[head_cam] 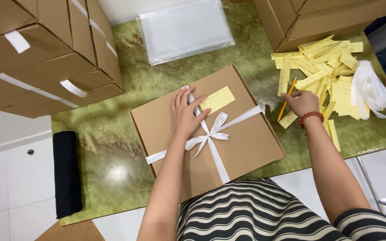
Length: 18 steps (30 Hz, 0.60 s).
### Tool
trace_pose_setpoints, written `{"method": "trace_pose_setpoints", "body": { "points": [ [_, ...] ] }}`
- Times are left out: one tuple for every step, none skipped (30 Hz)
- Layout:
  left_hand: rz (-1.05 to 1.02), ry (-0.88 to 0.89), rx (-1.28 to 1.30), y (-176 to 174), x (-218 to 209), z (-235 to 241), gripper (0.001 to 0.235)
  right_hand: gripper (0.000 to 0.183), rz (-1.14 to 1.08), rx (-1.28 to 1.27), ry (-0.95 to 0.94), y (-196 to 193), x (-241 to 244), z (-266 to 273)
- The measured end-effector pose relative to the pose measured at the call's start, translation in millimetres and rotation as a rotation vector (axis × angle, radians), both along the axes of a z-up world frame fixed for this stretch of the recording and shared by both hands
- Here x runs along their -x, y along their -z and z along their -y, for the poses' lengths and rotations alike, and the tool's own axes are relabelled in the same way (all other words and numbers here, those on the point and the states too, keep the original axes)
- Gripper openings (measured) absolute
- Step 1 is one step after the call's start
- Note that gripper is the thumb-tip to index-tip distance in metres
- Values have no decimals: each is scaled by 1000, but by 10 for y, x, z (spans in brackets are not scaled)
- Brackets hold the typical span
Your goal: Writing a note and packing a garment into a gift box with a ribbon
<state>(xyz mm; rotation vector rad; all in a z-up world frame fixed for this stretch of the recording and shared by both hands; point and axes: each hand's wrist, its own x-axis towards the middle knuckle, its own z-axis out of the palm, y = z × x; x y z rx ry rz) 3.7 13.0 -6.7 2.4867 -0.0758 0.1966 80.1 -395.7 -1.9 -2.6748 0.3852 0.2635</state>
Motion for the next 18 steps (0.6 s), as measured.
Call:
{"method": "trace_pose_setpoints", "body": {
  "points": [
    [-1,-9,-3,-20,12,0,49,57,-1,-3,-9,-78,-40,-163],
    [-8,-5,1,-42,21,-2,49,46,88,-118,-48,-159,-81,-328],
    [-14,-2,4,-66,30,2,48,35,178,-234,-87,-240,-125,-487],
    [-14,-13,0,-66,34,12,48,35,176,-239,-97,-360,-111,-709],
    [-16,-13,8,-64,34,10,48,35,141,-418,-125,-481,-97,-941],
    [-18,-14,16,-61,34,7,47,35,103,-597,-153,-604,-79,-1171],
    [-16,-23,12,-54,30,9,47,35,102,-601,-162,-650,-71,-1306],
    [-8,-22,8,-46,26,8,47,37,64,-610,-193,-696,-62,-1442],
    [-1,-22,7,-31,31,12,47,40,23,-615,-224,-743,-45,-1576],
    [-3,-31,7,-7,28,12,47,40,19,-616,-233,-607,-135,-1604],
    [11,-32,14,17,17,13,47,40,26,-494,-251,-471,-227,-1629],
    [25,-33,21,41,3,15,48,40,34,-373,-269,-333,-323,-1656],
    [24,-39,21,42,3,9,48,40,32,-374,-274,-302,-340,-1673],
    [22,-38,33,44,2,5,47,34,5,-354,-262,-269,-357,-1688],
    [20,-38,45,48,6,10,47,28,-23,-335,-249,-233,-370,-1694],
    [18,-44,45,62,10,15,47,28,-25,-335,-255,-166,-398,-1672],
    [34,-39,48,74,11,10,47,29,-7,-334,-261,-101,-428,-1662],
    [50,-34,51,85,10,4,47,29,11,-333,-267,-36,-459,-1651]
  ]
}}
